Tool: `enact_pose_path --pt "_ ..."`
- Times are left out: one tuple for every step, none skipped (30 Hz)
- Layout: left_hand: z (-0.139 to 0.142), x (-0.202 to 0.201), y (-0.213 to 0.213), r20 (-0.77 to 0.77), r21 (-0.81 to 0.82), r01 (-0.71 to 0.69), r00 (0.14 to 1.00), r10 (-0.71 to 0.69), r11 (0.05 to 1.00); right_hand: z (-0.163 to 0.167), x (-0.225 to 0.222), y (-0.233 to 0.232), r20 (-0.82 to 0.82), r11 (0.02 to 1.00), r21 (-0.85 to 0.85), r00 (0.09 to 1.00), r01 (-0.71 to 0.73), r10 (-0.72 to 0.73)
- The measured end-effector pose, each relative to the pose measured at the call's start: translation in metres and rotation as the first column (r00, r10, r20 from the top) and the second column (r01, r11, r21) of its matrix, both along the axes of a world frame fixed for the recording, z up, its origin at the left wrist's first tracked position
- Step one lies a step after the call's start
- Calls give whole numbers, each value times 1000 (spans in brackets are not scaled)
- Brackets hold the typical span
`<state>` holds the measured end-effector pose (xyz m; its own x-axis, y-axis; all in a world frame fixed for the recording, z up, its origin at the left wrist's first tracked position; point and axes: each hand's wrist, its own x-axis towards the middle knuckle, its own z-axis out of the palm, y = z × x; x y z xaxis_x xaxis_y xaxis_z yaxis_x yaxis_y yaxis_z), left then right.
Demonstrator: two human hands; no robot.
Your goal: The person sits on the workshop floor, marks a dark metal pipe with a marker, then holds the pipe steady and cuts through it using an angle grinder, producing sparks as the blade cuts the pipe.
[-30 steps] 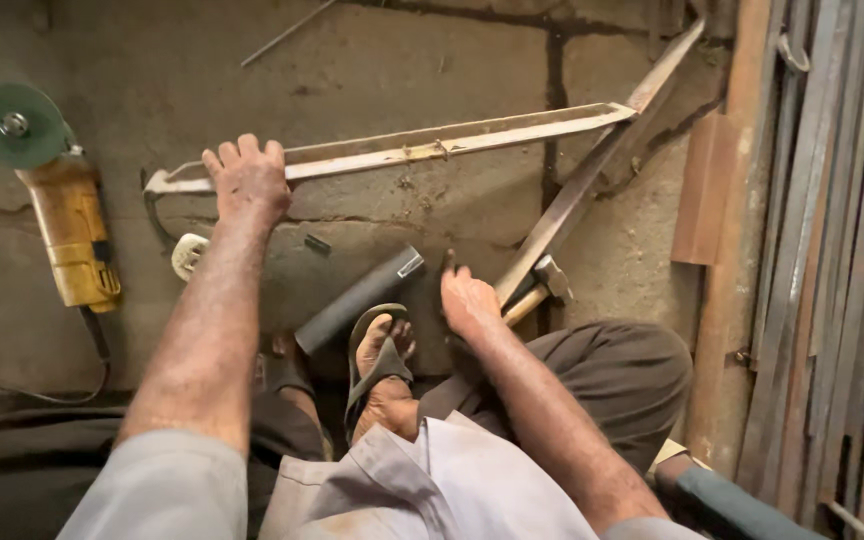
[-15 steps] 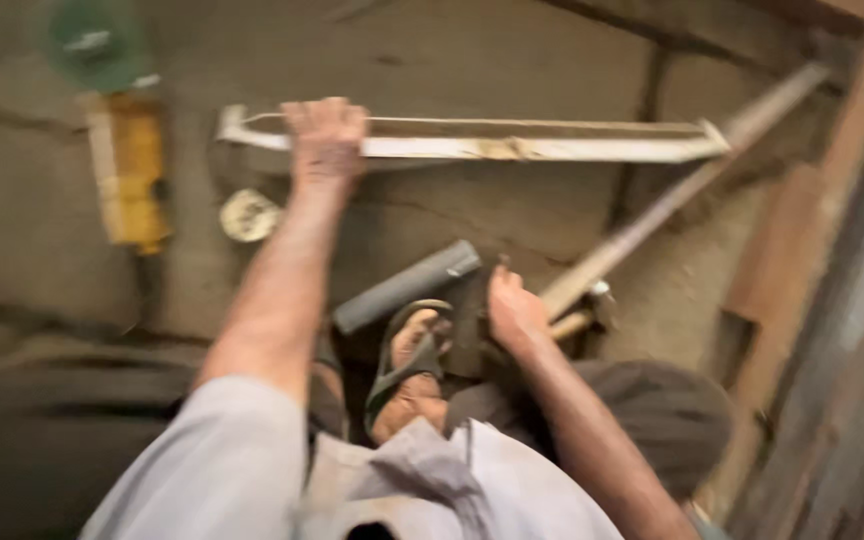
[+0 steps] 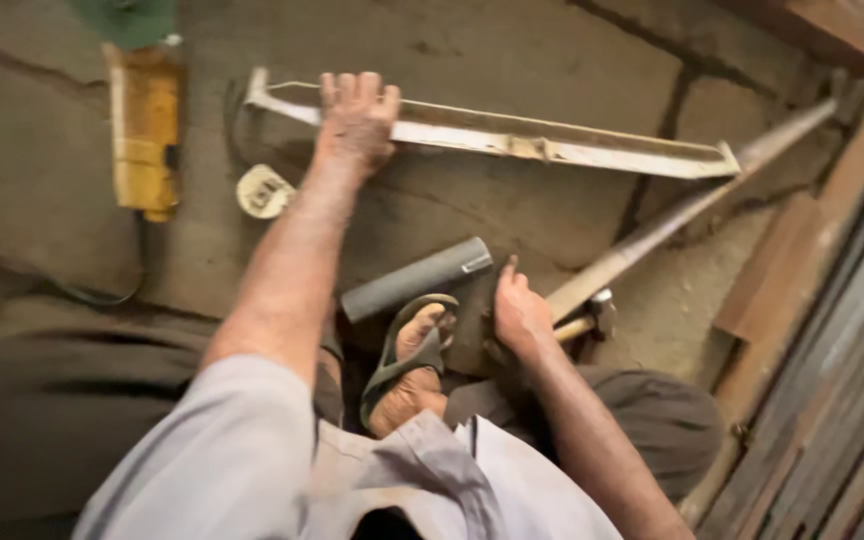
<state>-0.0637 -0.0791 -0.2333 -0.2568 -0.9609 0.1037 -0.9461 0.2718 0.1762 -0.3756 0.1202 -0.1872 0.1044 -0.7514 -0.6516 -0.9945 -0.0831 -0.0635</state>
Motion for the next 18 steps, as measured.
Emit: enact_pose_path --pt "1 1 2 -13 8 33 999 -33 999 0 1 -1 12 1000 -11 1000 -4 5" --pt "2 2 5 -25 20 66 998 -65 998 1 0 1 8 1000 -4 1000 2 -2" --pt "2 2 7 -34 31 91 995 -90 995 2 0 2 7 1000 1 1000 2 -2" --pt "3 2 10 -18 19 97 995 -97 995 3 0 2 8 1000 4 1000 2 -2" --pt "3 1 11 -2 5 104 995 -104 995 4 0 2 10 1000 4 1000 15 -15" --pt "2 0 12 16 -7 109 994 -109 994 6 0 2 13 1000 5 1000 27 -27" --pt "2 0 14 27 12 111 993 -111 994 7 1 3 18 999 8 999 38 -38" --pt "1 -1 15 41 29 110 993 -111 993 8 1 3 19 999 0 999 40 -40" --pt "1 -1 14 57 41 107 992 -109 993 8 1 3 21 999 -12 999 41 -41" --pt "1 -1 14 58 47 106 992 -109 993 7 1 3 23 999 -23 999 41 -40" --pt "1 -1 15 59 57 105 992 -108 993 6 0 3 18 999 -35 999 38 -37" --pt "2 -1 17 62 77 104 992 -108 992 5 -1 4 15 999 -38 999 36 -35" --pt "3 -2 20 92 66 98 990 -104 993 3 -1 7 15 999 -32 999 34 -33" --pt "6 -1 23 124 50 93 987 -98 994 2 -1 10 17 999 -41 1000 22 -22" --pt "9 -1 27 157 27 88 983 -91 996 1 -2 13 20 998 -58 1000 11 -10" --pt "12 0 32 142 7 86 986 -86 996 1 -2 14 23 997 -78 1000 -2 4" --pt "17 -1 38 129 -15 83 988 -80 996 1 -3 16 24 998 -65 1000 6 -5" --pt "21 -1 45 117 -38 79 990 -74 996 1 -4 17 26 998 -53 1000 14 -13"
